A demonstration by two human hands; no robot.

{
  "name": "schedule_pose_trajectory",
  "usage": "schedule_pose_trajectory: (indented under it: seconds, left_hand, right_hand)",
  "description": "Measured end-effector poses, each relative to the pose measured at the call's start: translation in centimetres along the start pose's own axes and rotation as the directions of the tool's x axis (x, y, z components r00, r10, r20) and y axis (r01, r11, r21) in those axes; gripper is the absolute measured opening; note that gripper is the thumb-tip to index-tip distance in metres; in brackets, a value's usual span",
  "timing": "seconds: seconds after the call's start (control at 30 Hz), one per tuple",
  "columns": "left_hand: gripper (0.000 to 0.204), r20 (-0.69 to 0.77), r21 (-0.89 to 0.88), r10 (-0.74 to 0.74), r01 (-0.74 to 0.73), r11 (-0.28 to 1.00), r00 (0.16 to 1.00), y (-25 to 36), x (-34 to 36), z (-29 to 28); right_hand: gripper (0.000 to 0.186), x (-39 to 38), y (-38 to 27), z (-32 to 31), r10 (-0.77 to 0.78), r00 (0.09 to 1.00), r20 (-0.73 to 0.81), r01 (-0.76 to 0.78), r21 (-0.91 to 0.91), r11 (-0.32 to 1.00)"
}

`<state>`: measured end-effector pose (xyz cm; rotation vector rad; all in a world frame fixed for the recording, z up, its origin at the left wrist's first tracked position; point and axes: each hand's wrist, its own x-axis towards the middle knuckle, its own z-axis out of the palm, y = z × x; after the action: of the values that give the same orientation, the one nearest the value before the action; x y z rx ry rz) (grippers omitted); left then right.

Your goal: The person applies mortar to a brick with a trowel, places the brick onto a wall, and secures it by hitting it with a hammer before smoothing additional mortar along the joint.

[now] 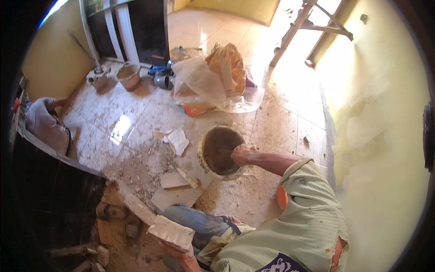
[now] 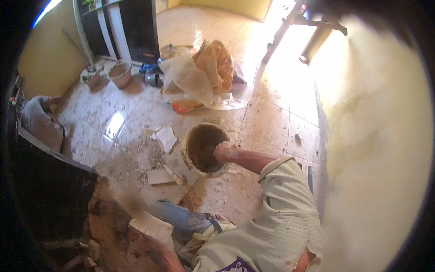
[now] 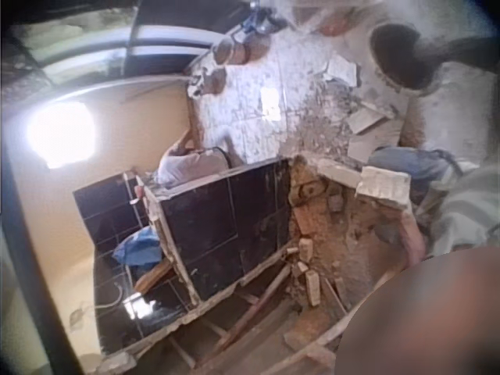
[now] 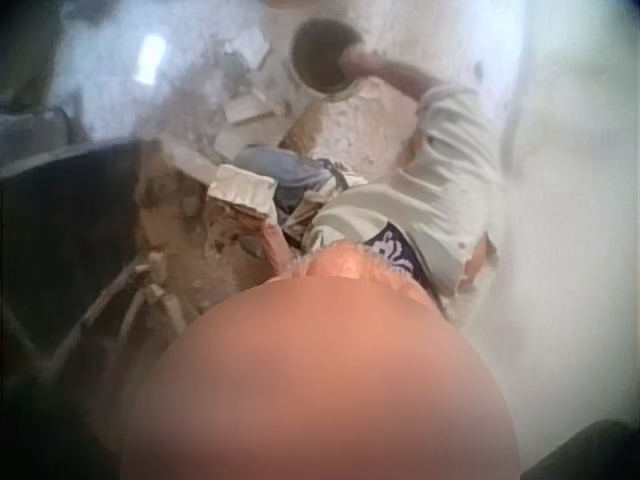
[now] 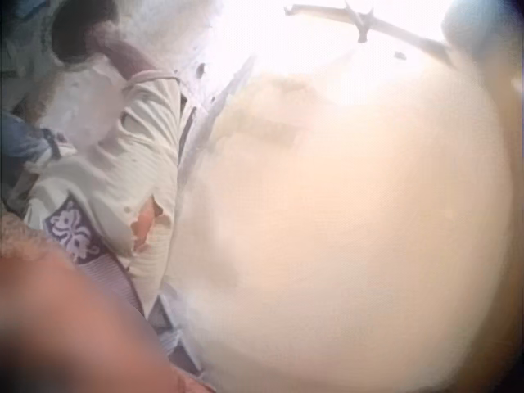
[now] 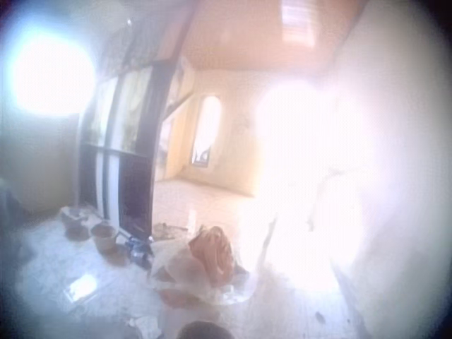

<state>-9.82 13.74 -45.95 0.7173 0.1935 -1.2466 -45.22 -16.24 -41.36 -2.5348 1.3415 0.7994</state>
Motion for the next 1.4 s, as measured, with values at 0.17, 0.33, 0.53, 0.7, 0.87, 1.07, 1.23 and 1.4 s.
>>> schedule_pose_trajectory:
  seconds: [0.17, 0.33, 0.53, 0.7, 0.87, 1.07, 1.23, 1.4]
  left_hand:
    - [0.061, -0.033, 0.064, -0.055, 0.057, 0.996, 0.998, -1.4, 0.1, 0.5]
    - [0.061, -0.023, 0.082, -0.086, 0.087, 0.993, 0.996, -1.8, 2.5, 2.2]
    - [0.061, -0.010, 0.095, -0.107, 0.107, 0.990, 0.994, -1.7, 2.8, 3.0]
    - [0.062, -0.019, 0.101, -0.092, 0.094, 0.990, 0.996, -1.2, 2.5, 2.9]
    - [0.062, -0.022, 0.109, -0.094, 0.096, 0.989, 0.995, -1.4, 2.6, 2.8]
    - [0.062, -0.008, 0.110, -0.086, 0.086, 0.990, 0.996, -1.3, 2.3, 2.9]
    - [0.062, -0.037, 0.113, -0.064, 0.068, 0.991, 0.997, -0.7, 1.8, 1.8]
    - [0.063, -0.061, 0.117, -0.030, 0.037, 0.992, 0.998, -0.1, 0.8, 0.5]
  right_hand:
    - [0.019, -0.1, -0.1, 1.2, 0.169, 0.985, 0.037, -0.163, -0.122, 0.979]
    - [0.026, 1.0, -2.3, 0.9, 0.258, 0.927, -0.271, -0.355, -0.416, 0.837]
    - [0.019, 1.7, -4.4, 6.8, 0.294, 0.955, -0.041, -0.285, -0.402, 0.870]
    - [0.020, -1.8, -2.6, 3.8, 0.112, 0.992, 0.060, -0.089, -0.298, 0.950]
    - [0.023, -1.0, -2.5, 1.2, 0.178, 0.971, -0.159, -0.221, -0.318, 0.922]
    - [0.023, 1.7, -5.0, 3.4, 0.414, 0.892, -0.180, -0.449, -0.449, 0.773]
    - [0.024, -1.0, -5.1, 1.2, 0.241, 0.919, 0.313, -0.151, -0.286, 0.946]
    - [0.024, -3.2, -2.9, -2.8, 0.020, 1.000, 0.008, -0.019, -0.075, 0.997]
